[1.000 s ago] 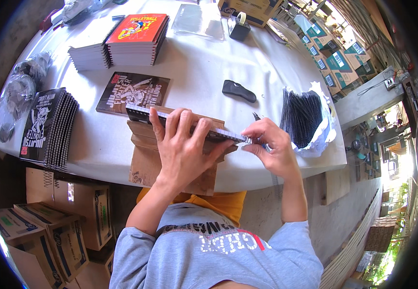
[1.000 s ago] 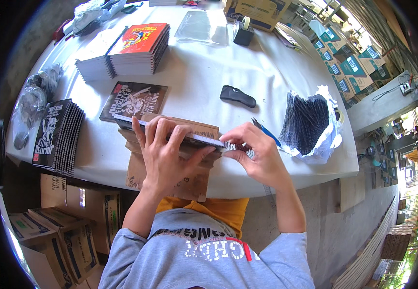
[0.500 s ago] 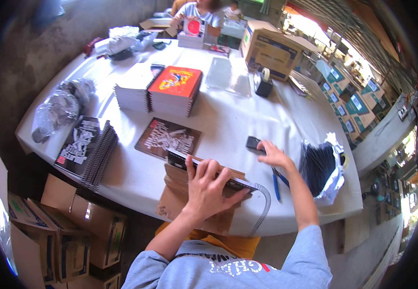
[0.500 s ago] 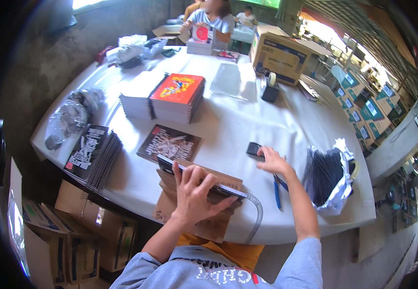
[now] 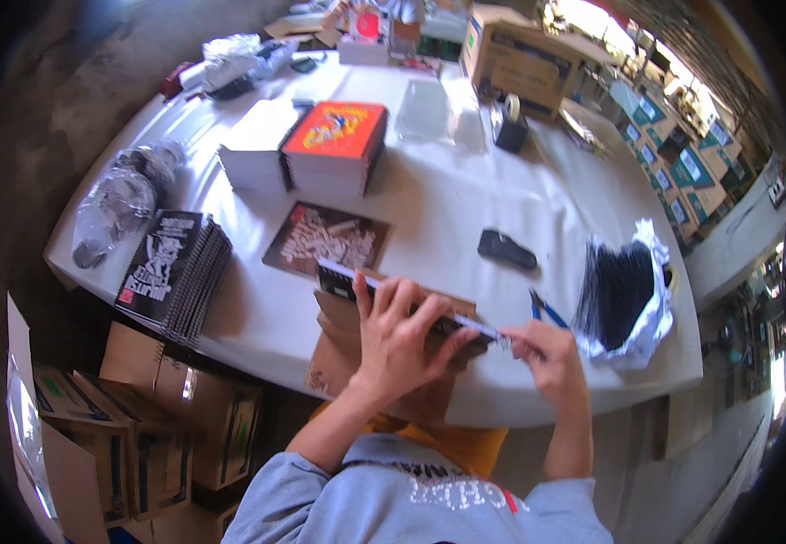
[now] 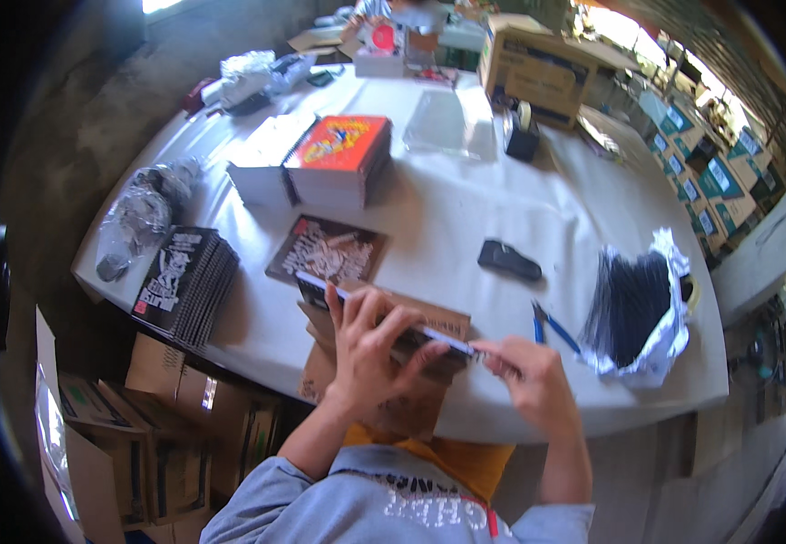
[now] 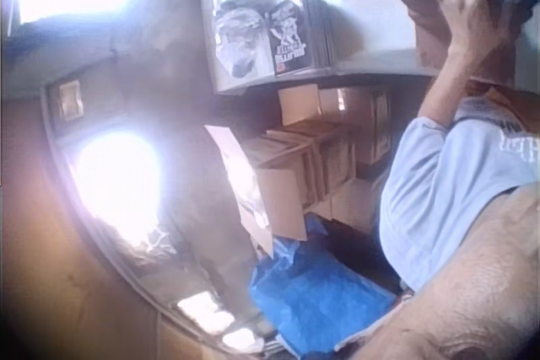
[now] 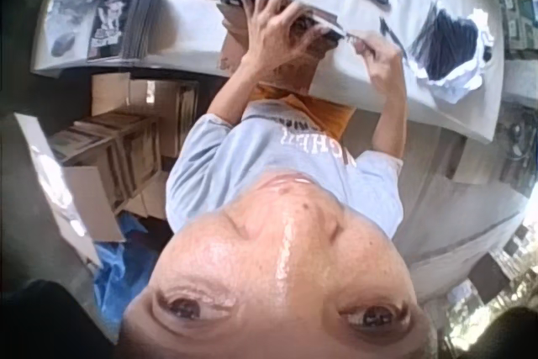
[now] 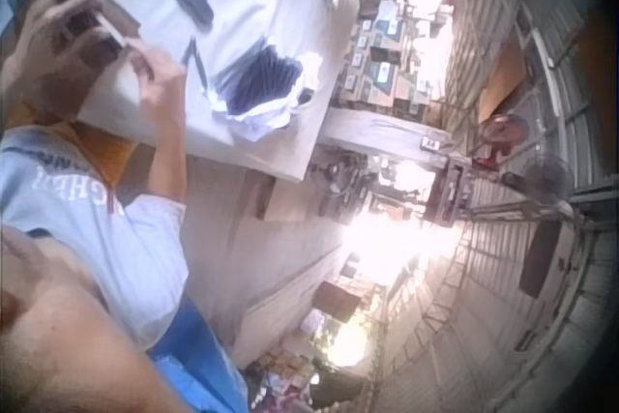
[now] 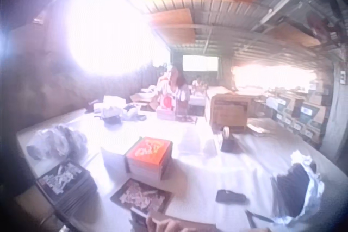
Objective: The person trims the excess spiral binding from notebooks using pliers, then organizes the notebooks into stacks and places them into a large cardboard box.
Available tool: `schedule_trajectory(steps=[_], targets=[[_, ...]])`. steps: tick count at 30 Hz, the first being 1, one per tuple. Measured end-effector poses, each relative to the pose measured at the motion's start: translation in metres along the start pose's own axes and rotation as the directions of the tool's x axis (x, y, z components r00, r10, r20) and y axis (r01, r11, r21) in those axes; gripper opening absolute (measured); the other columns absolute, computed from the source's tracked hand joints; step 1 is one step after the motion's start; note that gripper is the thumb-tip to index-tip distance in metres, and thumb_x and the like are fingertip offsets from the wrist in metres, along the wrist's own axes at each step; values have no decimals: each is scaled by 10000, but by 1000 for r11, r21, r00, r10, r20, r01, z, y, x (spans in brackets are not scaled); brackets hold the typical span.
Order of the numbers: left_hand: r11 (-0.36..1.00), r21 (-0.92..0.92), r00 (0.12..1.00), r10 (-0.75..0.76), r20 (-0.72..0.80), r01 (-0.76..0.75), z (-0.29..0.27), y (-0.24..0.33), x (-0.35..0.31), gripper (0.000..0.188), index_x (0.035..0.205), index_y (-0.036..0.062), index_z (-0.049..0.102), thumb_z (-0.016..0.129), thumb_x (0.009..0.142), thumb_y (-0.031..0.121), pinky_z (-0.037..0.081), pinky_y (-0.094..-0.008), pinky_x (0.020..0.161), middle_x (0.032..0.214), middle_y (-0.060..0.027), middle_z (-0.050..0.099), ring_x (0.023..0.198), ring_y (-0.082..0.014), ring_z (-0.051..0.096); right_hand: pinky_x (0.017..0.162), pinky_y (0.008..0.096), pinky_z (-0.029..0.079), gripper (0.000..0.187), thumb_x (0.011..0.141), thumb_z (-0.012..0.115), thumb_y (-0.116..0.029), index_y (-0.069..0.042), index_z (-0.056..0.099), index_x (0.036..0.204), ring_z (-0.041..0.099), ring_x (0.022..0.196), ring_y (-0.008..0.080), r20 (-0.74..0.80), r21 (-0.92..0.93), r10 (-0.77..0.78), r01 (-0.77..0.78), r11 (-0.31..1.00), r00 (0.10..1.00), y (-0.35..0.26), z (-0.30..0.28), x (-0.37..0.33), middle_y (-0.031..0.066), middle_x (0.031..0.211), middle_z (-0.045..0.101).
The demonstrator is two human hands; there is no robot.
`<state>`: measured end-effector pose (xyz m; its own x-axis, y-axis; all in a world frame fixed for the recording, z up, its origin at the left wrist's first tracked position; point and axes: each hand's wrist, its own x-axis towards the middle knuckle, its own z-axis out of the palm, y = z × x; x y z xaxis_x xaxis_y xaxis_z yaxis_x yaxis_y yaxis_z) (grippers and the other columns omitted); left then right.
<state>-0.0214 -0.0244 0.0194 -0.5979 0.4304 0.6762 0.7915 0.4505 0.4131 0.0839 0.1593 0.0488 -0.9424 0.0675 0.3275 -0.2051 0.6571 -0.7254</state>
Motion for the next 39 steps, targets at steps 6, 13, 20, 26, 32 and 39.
schedule_trajectory(steps=[6, 13, 20, 26, 32, 39], targets=[[998, 71, 999, -1, 35, -2, -5, -6, -10, 339, 827, 115, 594, 684, 731, 428, 101, -556, 1038, 889, -99, 474, 987, -299, 456, 482, 219, 417, 293, 974, 412, -238, -102, 547, 1197, 566, 539, 79, 718, 226, 164, -449, 864, 677, 13, -29, 48, 44, 609, 601], [997, 79, 999, 15, -40, -12, 9, 3, -5, 485, 804, 74, 572, 718, 655, 513, 110, -560, 1040, 911, -101, 464, 1011, -293, 449, 918, 389, 404, 316, 725, 578, -224, -99, 506, 1006, 538, 1027, 316, 241, -458, 289, -154, 875, 927, 159, -27, 116, 134, 1048, 577], [997, 72, 997, -19, -79, 25, 10, 1, -9, 545, 819, 67, 565, 734, 609, 540, 82, -542, 1051, 942, -108, 469, 1027, -284, 441, 842, 350, 455, 407, 735, 494, 44, -116, 548, 1106, 603, 944, 251, -142, -88, 298, -312, 946, 944, 183, 3, 107, 94, 1041, 624], [998, 45, 996, -42, -73, 45, 17, -1, -10, 560, 806, 59, 562, 745, 586, 539, 49, -546, 1059, 941, -125, 478, 1063, -296, 436, 899, 408, 477, 258, 740, 614, 25, 24, 660, 994, 648, 915, 296, -34, 853, -546, 310, 421, 837, 75, -5, 59, 187, 950, 663], [993, 109, 995, -25, -93, 36, 15, 3, -12, 562, 791, 68, 559, 719, 619, 579, 77, -542, 1052, 942, -112, 486, 1054, -290, 446, 829, 350, 515, 249, 692, 655, 90, -30, 709, 903, 652, 918, 286, 89, 807, -544, 260, 530, 835, 71, -6, 60, 161, 940, 677], [994, 100, 999, -30, -38, 33, 9, 1, -15, 506, 797, 81, 562, 732, 622, 524, 87, -543, 1048, 941, -120, 496, 1052, -299, 446, 741, 308, 523, 282, 586, 705, 134, -32, 719, 813, 661, 789, 209, 158, 777, -488, 197, 598, 859, 57, -9, 73, 112, 830, 690]])
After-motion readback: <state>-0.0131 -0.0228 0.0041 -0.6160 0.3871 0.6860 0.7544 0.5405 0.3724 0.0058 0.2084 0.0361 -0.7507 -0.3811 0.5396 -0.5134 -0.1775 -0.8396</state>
